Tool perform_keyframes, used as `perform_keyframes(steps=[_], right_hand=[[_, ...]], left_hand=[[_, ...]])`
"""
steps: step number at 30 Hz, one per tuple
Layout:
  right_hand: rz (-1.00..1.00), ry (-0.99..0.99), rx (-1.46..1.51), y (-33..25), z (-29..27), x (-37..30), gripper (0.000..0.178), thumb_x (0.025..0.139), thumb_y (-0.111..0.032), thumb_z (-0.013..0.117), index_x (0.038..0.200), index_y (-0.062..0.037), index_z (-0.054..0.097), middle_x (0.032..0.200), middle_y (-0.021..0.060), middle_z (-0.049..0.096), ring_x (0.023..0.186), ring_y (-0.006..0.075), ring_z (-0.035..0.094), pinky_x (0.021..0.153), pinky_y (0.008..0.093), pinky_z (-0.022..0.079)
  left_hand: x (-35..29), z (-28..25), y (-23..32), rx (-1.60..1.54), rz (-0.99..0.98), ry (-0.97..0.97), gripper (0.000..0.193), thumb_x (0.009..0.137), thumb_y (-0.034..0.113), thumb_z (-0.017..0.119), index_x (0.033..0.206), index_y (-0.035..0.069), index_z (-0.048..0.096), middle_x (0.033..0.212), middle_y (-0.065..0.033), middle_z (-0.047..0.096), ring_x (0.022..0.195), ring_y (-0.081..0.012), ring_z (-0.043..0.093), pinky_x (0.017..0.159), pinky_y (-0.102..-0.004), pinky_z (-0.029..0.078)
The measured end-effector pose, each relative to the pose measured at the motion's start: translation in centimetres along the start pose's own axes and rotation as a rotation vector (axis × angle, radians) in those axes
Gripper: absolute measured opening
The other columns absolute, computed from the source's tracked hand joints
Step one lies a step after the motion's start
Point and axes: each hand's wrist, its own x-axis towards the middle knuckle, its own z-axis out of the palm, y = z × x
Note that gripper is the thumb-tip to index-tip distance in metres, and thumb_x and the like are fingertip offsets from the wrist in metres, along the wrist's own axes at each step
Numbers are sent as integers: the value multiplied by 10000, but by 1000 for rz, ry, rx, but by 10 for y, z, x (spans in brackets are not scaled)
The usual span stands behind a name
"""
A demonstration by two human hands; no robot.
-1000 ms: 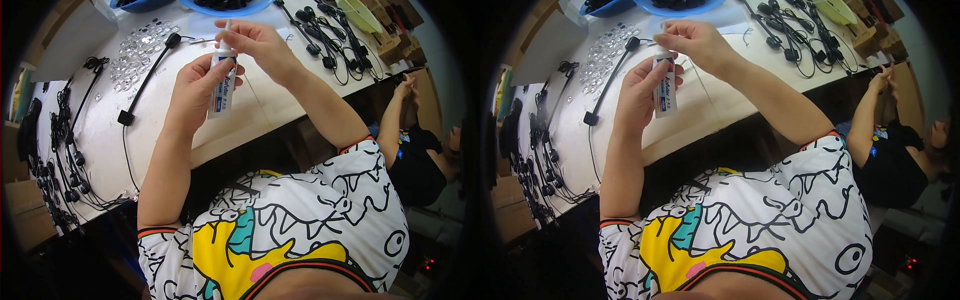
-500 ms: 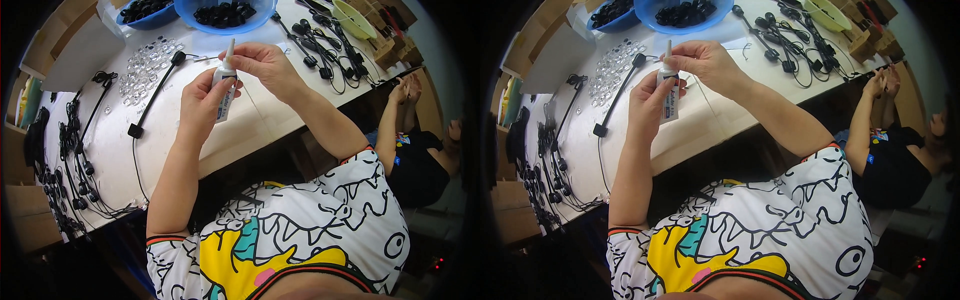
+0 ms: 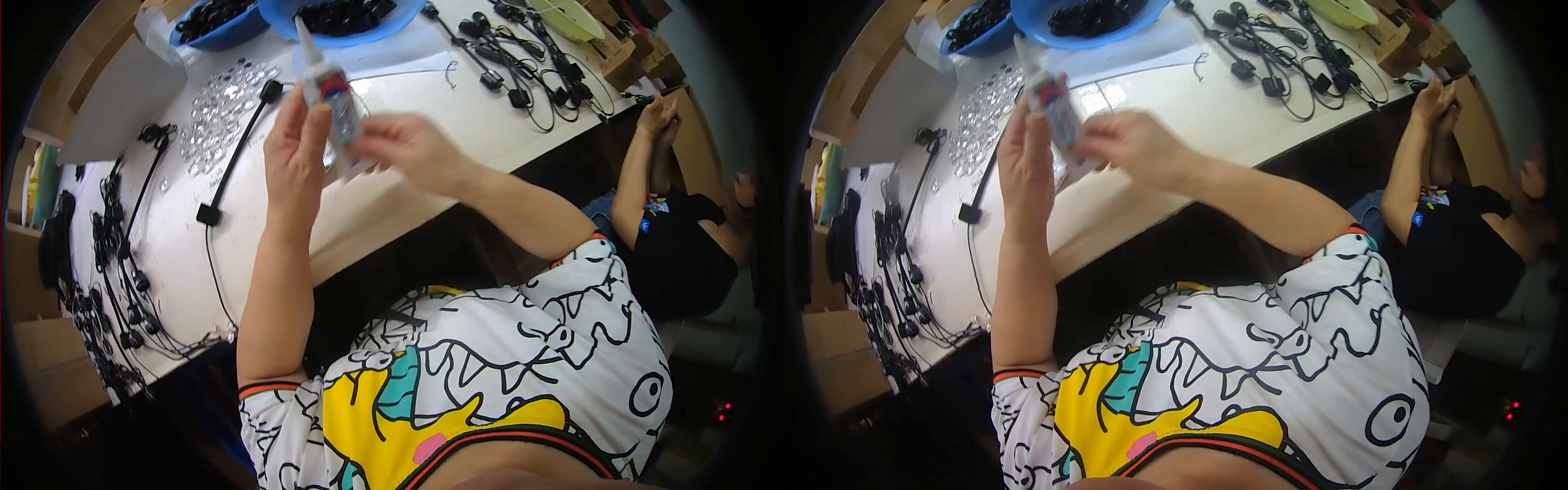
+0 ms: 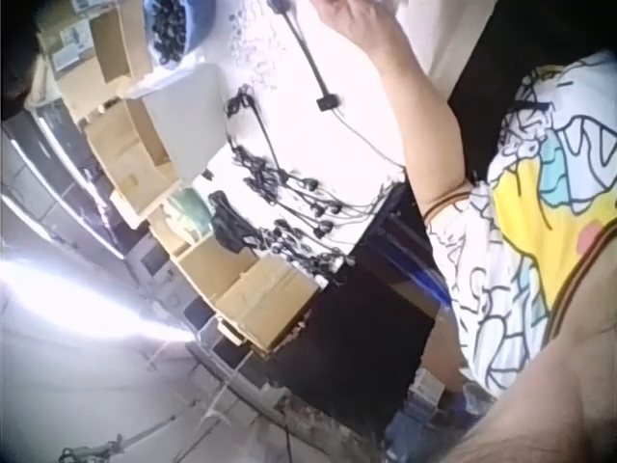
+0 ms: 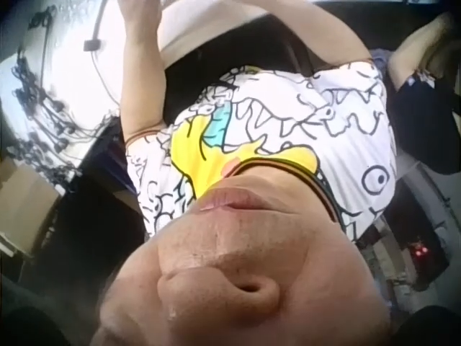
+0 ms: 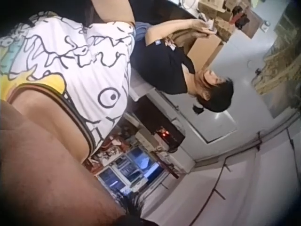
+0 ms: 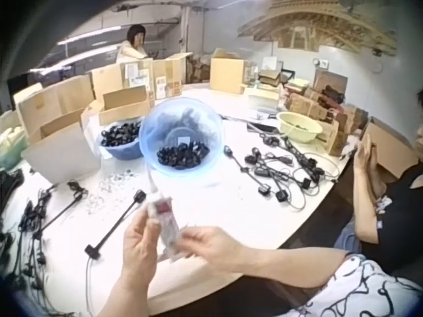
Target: The person prepares a tube of adhesive for electronics assembly on a workbench, using pliers to manipulate the tube.
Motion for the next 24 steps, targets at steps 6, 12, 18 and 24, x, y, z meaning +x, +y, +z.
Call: perform_keyframes(steps=[6,12,18,24], right_hand=[[147,452,100,7,-87,5,247,855,-326,549,820,-83,584,676,-20,571,531,17,485,496,158,394],[378,423,-348,14,-122,25,383,845,-426,520,859,-50,588,729,26,587,603,72,532,568,213,431],[-136,270,-661,5,-75,-9,309,847,-309,547,967,-28,597,829,44,600,759,112,546,689,250,433],[-169,56,-299,0,-2,-34,264,841,-219,571,979,6,574,865,59,581,727,94,520,674,222,430]], left_hand=[[17,-17,0,120,146,315,392,899,256,501,1192,-2,479,1116,-110,564,1034,-166,515,885,-260,384],[0,-11,-2,1203,-88,-121,364,766,284,638,1038,45,596,900,-147,593,867,-278,552,767,-351,442],[-10,-24,-11,1451,-34,-103,257,793,209,614,1001,59,617,862,-97,612,800,-228,569,695,-335,453],[-31,-8,41,-6,-371,210,232,845,119,565,1010,-43,584,845,-48,626,714,-118,596,672,-252,477]])
